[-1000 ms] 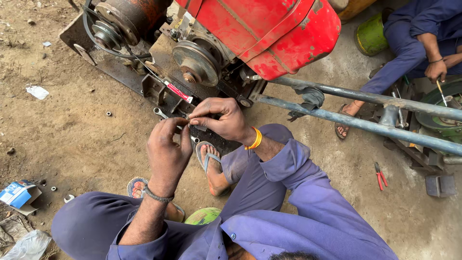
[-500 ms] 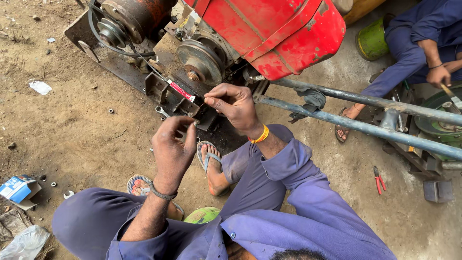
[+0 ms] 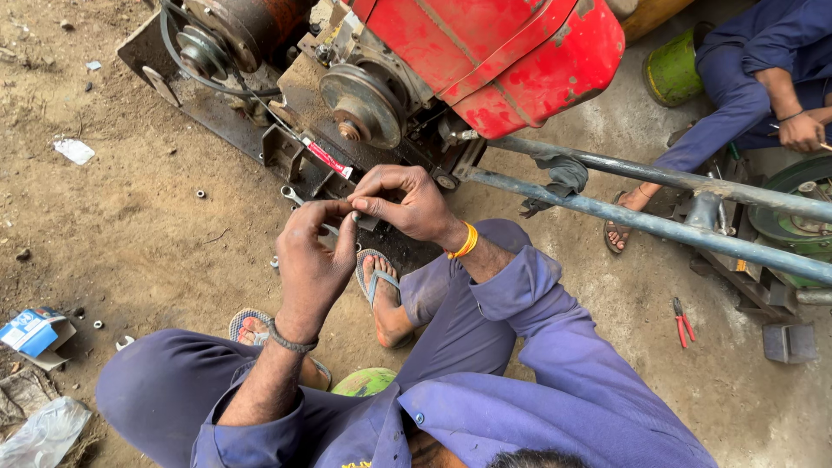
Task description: The person sits on the ground and works on a small red engine, handling a thin wire or string and small metal parts near the belt and pulley area. They repeatedly thread and adjust the wire through components while occasionally reaching for tools on the ground.
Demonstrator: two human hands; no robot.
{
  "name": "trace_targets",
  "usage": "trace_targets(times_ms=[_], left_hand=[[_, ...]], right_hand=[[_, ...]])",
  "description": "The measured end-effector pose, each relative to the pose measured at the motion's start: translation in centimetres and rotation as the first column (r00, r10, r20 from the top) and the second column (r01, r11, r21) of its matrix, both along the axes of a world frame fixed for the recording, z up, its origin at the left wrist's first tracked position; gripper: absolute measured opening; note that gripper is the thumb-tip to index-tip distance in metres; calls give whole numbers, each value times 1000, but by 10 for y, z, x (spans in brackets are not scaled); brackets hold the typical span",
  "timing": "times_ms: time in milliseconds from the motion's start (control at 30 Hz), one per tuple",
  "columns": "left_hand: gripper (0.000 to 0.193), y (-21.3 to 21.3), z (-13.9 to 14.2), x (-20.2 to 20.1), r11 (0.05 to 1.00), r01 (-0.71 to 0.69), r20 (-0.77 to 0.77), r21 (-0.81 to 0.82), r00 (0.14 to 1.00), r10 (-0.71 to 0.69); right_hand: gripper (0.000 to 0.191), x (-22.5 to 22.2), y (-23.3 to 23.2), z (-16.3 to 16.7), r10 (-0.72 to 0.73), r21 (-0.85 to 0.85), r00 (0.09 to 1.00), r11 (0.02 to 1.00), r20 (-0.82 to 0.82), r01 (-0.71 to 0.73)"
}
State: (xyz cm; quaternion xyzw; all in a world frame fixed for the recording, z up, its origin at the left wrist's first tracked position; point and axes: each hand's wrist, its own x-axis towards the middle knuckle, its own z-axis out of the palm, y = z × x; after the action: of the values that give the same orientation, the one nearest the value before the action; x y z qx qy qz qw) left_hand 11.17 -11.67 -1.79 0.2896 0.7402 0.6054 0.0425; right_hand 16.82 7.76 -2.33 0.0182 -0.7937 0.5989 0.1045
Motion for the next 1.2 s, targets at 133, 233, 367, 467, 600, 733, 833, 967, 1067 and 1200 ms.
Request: trace_targets(times_ms=[133,233,367,467,600,733,833,967,1067,1200], left_hand=[[14,2,-4,1,1000,-13,-1,2,1000,13],[16,2,-6,1,1000,-5,1,24,1000,5],[12,4,-7,2,1000,16,17,18,1000,-17],[11,6,-7,4,999,48,133,12,990,-49],[11,7,-6,5,997,67,186,35,980,-72],[9,7,-8,9,990,138,175,11,975,-138],[9,9,-9,12,987,160,207,-7,966,-155],[11,6,-8,10,998,55,112,23,992,-58],[24,3,-6,6,999,-37,-25,-22,999,36],[18,3,-4,4,999,37,55,-31,998,-35]], right_hand=[[6,0,-3,1,27,12,999,1000,-25,-27],[7,1,-5,5,38,17,999,999,-26,-37],[8,2,-5,10,45,-26,999,999,16,-44],[12,4,-7,12,48,56,997,997,-55,-45],[13,4,-10,11,12,-35,999,999,-31,-13],[11,-2,6,13,-179,-332,982,924,57,188],[10,-7,25,15,-275,-456,957,843,88,284],[11,-4,27,10,-221,-211,968,947,122,242],[11,-1,12,2,-67,-217,983,971,169,103],[12,-4,-4,-2,32,-226,990,974,137,0]])
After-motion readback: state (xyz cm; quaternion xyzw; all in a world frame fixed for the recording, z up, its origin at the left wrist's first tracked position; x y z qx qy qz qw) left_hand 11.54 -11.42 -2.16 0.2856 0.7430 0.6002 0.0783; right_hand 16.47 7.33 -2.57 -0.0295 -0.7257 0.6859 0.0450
